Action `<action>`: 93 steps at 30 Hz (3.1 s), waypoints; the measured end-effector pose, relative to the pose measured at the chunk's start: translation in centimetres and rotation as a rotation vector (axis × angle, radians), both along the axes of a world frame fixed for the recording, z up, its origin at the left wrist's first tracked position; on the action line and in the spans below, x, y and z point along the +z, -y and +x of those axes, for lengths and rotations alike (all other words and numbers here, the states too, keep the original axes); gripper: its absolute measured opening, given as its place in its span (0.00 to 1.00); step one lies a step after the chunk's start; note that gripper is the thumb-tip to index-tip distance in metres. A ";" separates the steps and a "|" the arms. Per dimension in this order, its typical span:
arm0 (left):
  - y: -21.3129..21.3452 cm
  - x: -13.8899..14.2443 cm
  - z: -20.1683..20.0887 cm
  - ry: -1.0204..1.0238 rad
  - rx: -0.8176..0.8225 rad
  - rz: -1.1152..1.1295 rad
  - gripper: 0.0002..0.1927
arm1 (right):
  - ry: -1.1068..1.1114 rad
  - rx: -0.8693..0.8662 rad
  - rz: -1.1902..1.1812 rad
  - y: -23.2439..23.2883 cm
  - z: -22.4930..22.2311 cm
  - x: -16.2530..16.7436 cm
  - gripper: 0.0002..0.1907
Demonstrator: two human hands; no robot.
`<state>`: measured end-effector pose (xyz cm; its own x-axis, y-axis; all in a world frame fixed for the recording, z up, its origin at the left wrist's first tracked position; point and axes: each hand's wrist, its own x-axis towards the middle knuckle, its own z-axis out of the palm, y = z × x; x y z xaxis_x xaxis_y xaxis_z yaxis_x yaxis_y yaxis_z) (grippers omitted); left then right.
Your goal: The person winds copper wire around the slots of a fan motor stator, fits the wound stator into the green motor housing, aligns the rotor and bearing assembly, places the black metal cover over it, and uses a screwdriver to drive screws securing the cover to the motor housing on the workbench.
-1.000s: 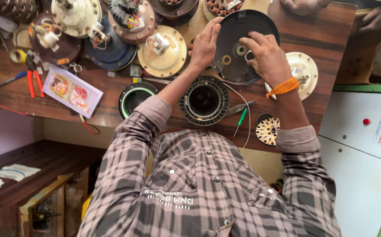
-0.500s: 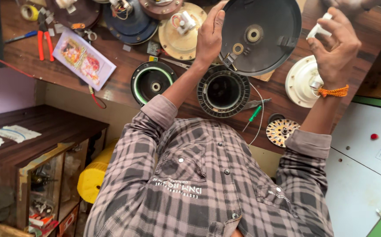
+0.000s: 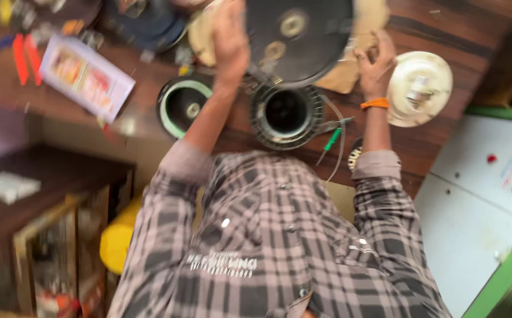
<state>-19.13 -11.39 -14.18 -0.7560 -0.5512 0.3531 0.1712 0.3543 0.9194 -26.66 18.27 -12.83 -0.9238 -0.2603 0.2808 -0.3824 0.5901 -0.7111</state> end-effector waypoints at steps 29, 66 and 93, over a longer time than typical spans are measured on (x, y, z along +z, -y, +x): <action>-1.3 1.2 1.1 0.222 -0.149 0.143 0.18 | 0.470 0.661 -0.223 8.7 1.9 11.2 0.11; 0.2 3.2 3.6 0.236 0.012 0.060 0.19 | 0.037 0.019 0.096 0.1 1.9 -3.8 0.10; 1.0 -1.4 6.8 0.348 0.074 0.199 0.17 | 0.376 0.130 -0.400 -1.1 4.2 6.6 0.05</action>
<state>-12.29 -12.37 -15.54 -0.7675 -0.6400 -0.0358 -0.1816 0.1635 0.9697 -22.50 19.39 -6.20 -0.9469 -0.3191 0.0389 -0.1111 0.2112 -0.9711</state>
